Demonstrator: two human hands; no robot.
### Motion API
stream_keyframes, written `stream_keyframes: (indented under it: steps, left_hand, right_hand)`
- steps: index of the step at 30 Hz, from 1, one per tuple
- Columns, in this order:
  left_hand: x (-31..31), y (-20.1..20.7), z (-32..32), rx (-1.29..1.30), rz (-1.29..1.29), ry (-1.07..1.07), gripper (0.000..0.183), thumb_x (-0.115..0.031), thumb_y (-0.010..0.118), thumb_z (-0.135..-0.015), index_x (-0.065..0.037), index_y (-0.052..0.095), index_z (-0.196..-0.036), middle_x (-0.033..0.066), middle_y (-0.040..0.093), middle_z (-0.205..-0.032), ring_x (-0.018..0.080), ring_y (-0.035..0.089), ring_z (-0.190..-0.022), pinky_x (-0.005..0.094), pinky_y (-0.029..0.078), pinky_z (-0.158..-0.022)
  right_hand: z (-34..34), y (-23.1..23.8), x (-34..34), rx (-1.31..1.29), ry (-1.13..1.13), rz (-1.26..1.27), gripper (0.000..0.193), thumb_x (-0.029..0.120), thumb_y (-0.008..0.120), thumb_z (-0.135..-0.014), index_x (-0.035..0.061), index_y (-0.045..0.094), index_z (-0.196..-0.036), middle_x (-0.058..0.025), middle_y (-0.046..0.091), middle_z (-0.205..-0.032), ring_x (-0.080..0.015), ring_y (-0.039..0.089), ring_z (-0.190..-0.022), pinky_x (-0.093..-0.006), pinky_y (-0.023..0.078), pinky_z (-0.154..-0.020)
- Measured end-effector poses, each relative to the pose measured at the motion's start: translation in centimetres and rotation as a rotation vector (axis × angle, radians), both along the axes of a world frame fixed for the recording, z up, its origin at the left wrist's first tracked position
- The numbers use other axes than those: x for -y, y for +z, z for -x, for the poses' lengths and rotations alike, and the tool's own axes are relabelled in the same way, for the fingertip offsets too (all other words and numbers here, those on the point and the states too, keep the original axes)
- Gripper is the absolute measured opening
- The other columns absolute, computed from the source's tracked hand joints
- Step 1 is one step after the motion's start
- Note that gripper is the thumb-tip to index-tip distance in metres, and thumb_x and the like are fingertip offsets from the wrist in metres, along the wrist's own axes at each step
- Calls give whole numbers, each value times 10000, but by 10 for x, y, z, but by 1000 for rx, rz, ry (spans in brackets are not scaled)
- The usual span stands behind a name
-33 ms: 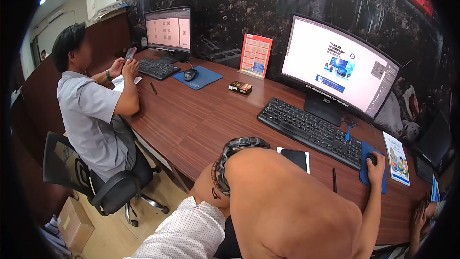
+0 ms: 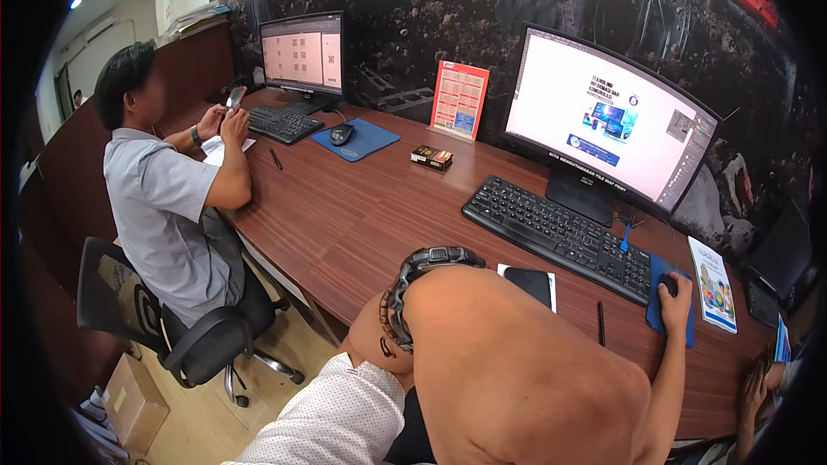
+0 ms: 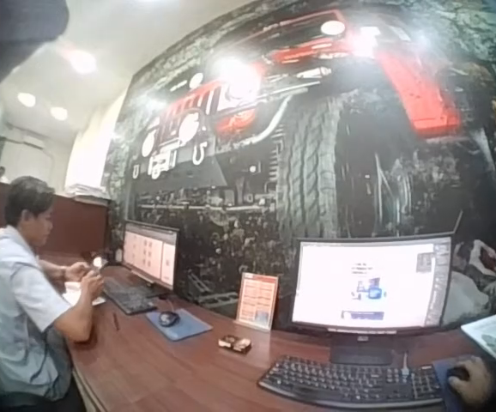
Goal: Designing and reviewing graphic elements for a print project on a computer and discussing with a customer.
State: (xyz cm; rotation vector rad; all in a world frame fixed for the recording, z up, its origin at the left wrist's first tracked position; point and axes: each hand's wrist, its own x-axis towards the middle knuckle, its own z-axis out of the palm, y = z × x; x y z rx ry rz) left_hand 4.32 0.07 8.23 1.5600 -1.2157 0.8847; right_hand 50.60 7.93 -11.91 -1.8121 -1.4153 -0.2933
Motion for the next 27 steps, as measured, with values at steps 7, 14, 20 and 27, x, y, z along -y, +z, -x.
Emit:
stream_keyframes:
  steps: [7,14,20,27]
  left_hand:
    - [-15,17,5,-56,-146,-41,475,-430,653,-877,44,647,-910,96,617,-720,257,606,-580,317,477,-477]
    - [0,7,5,-50,-148,24,445,-431,628,-900,12,646,-862,83,612,-707,263,620,-629,347,497,-525]
    - [-15,24,13,-392,-529,-41,431,-424,613,-908,-11,620,-784,75,640,-711,254,626,-639,345,503,-531]
    - [-10,22,17,-296,-536,117,468,-472,614,-884,-26,599,-745,74,612,-660,239,628,-620,335,503,-516]
  right_hand:
    - [4,2,2,-29,-4,5,362,123,689,-800,15,611,-1136,-161,562,-1150,-339,535,-1127,-396,412,-996]
    - [1,1,3,-3,-10,1,371,129,691,-794,13,610,-1137,-168,561,-1153,-344,532,-1129,-400,408,-1002]
    - [6,4,5,1,-25,18,377,140,693,-790,21,613,-1139,-166,561,-1145,-344,528,-1127,-399,413,-995]
    - [13,9,3,-19,-24,20,375,144,693,-791,19,615,-1136,-164,563,-1137,-340,532,-1122,-399,415,-989]
